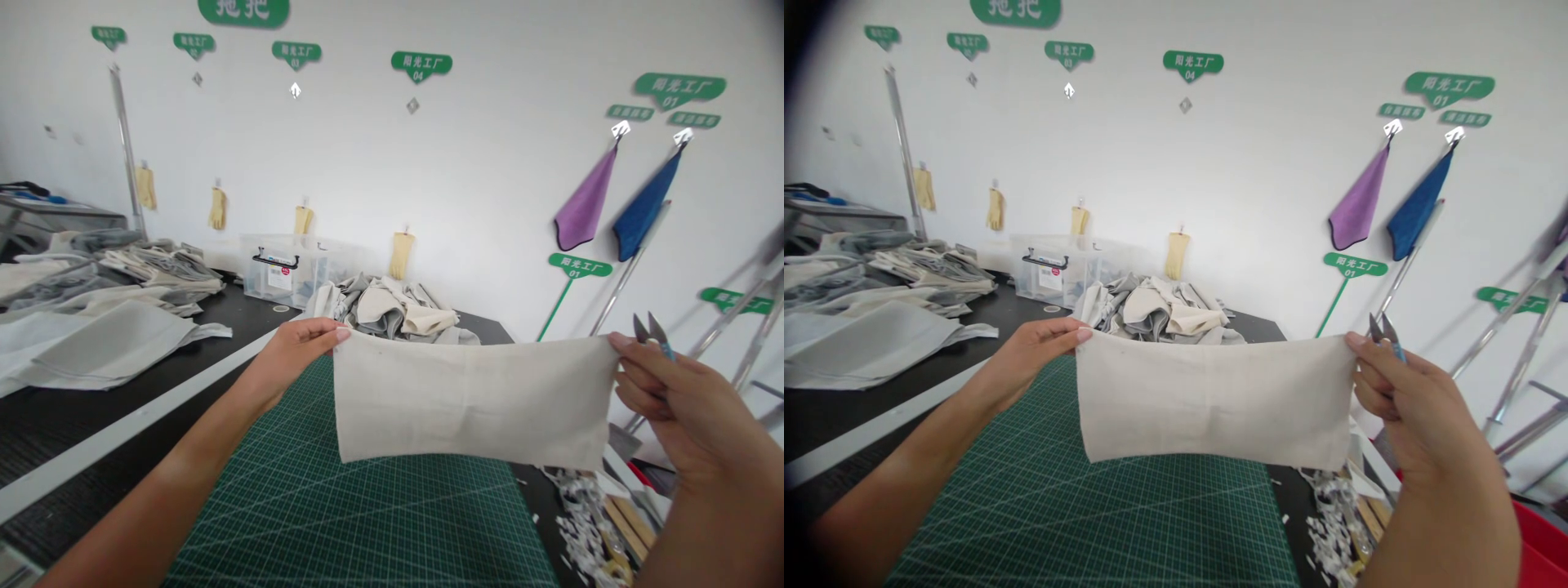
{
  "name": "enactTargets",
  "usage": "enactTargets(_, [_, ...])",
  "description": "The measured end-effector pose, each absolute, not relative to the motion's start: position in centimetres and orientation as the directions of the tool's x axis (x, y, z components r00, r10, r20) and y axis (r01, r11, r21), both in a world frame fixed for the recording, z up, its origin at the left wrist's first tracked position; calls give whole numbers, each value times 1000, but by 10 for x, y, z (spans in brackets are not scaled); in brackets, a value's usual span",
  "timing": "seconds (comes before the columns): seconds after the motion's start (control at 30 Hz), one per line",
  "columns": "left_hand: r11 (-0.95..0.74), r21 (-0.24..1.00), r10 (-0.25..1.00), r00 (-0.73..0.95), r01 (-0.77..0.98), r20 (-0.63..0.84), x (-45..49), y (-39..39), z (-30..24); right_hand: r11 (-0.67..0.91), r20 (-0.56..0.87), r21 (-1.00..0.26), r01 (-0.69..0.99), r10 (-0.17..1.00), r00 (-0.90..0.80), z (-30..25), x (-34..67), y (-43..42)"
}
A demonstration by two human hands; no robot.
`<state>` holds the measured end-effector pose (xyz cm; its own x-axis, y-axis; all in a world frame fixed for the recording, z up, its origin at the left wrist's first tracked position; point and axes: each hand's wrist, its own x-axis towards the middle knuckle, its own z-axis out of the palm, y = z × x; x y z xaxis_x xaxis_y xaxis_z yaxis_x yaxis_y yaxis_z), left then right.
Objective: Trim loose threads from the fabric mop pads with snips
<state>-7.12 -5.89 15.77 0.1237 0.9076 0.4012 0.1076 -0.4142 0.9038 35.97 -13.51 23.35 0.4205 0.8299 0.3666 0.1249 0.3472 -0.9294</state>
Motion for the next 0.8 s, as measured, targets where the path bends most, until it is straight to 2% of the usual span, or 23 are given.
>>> enactTargets(0.2, [-497, 858, 868, 77, 131, 491, -71, -62, 160, 341, 385, -923, 178, 797, 466, 231, 354, -134])
enactTargets(0.43, [-540, 798, 836, 65, 268, 544, -74, -66, 165, 340, 406, -914, 222, 790, 460, 227, 361, -126])
enactTargets(0.67, [-546, 819, 835, 29, 177, 550, -74, -64, 164, 351, 399, -917, 191, 792, 461, 222, 369, -121])
enactTargets(0.8, [-560, 807, 823, 17, 185, 567, -74, -65, 166, 356, 418, -908, 221, 792, 444, 222, 368, -121])
